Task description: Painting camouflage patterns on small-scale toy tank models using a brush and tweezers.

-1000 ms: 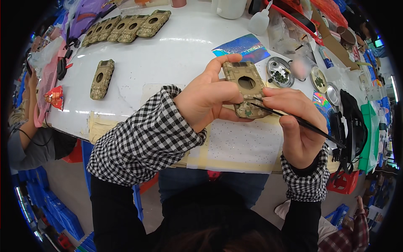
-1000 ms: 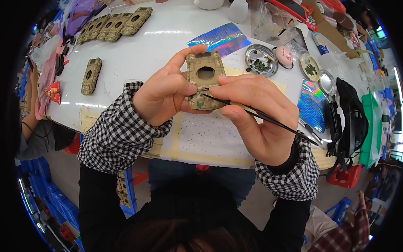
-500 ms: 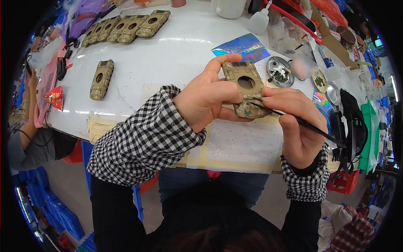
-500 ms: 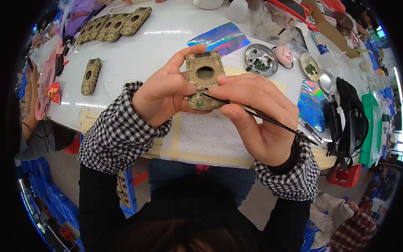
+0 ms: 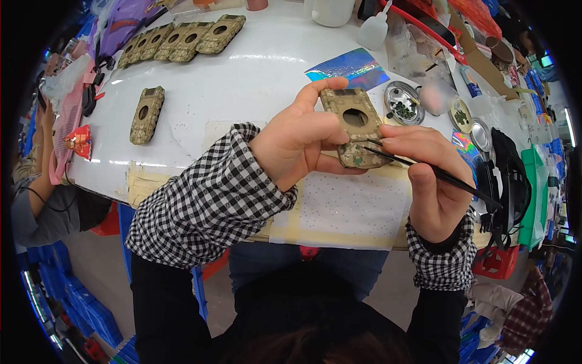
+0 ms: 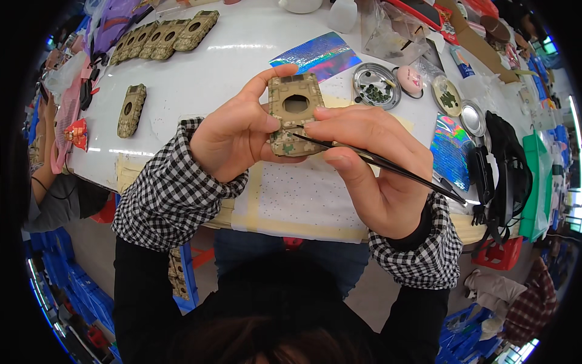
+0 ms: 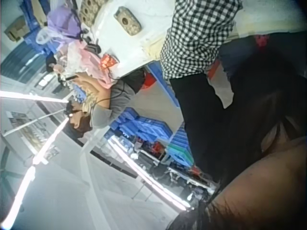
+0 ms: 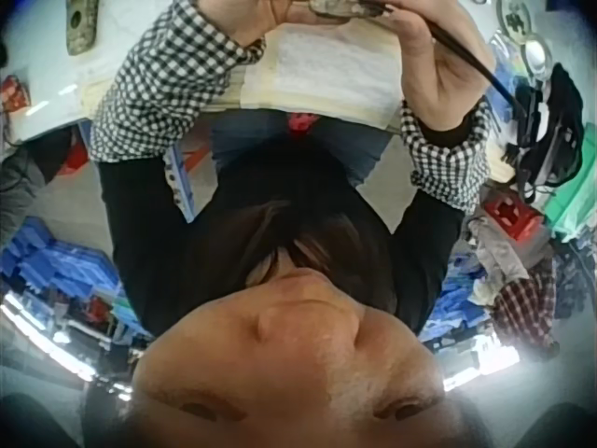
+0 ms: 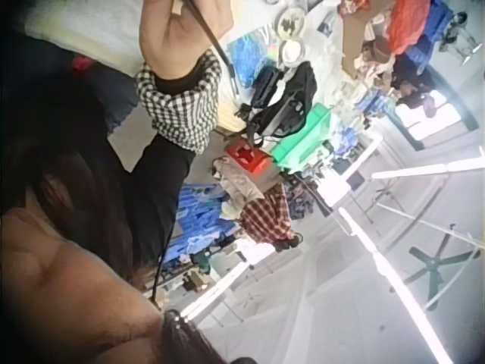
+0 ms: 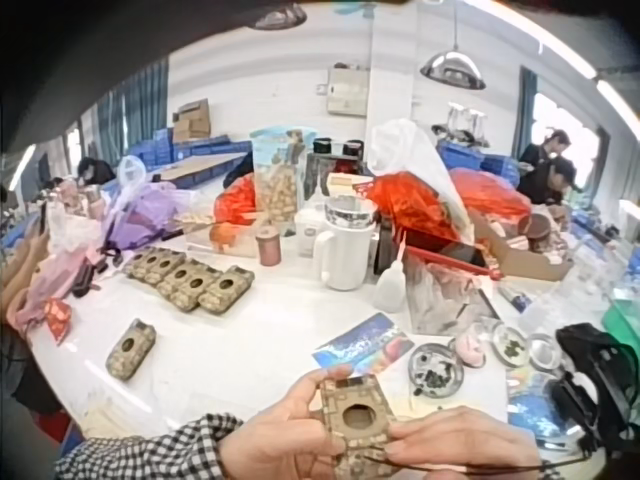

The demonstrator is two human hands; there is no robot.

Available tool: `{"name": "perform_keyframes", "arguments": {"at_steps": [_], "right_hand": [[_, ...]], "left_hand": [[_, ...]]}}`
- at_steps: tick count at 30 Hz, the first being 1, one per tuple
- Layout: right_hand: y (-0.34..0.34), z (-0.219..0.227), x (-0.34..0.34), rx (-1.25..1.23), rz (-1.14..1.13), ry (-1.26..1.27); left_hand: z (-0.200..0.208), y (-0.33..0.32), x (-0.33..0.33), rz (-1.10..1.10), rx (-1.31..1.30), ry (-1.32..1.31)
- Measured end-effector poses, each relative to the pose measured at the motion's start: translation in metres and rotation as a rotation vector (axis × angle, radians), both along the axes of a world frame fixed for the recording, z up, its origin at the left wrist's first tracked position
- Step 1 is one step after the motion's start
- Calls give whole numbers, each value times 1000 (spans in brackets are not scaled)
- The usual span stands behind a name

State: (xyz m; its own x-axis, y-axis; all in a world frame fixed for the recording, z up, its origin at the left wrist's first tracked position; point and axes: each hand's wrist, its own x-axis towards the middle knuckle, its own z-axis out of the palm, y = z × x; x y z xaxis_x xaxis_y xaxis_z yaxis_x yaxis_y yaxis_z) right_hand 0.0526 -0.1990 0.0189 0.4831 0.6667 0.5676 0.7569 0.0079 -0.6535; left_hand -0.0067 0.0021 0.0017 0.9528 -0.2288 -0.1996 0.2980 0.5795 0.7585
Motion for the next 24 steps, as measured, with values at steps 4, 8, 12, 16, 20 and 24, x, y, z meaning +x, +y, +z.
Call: {"name": "perform_keyframes", "arguments": {"at_steps": [4, 8, 12, 16, 20, 24], "right_hand": [[0, 0, 0, -1, -9, 2], [0, 0, 0, -7, -10, -7], [1, -1, 0, -7, -7, -10], [0, -1, 0, -13, -11, -15], [0, -1, 0, -18, -6, -23], [0, -1, 0, -14, -6, -22]], "left_hand": [[-2, 0, 0, 4, 0, -6], [0, -1, 0, 10, 20, -5], [1, -2, 0, 12, 39, -5], [2, -2, -1, 16, 49, 2], [2, -2, 0, 12, 49, 0], [1, -2, 0, 7, 38, -5]]}}
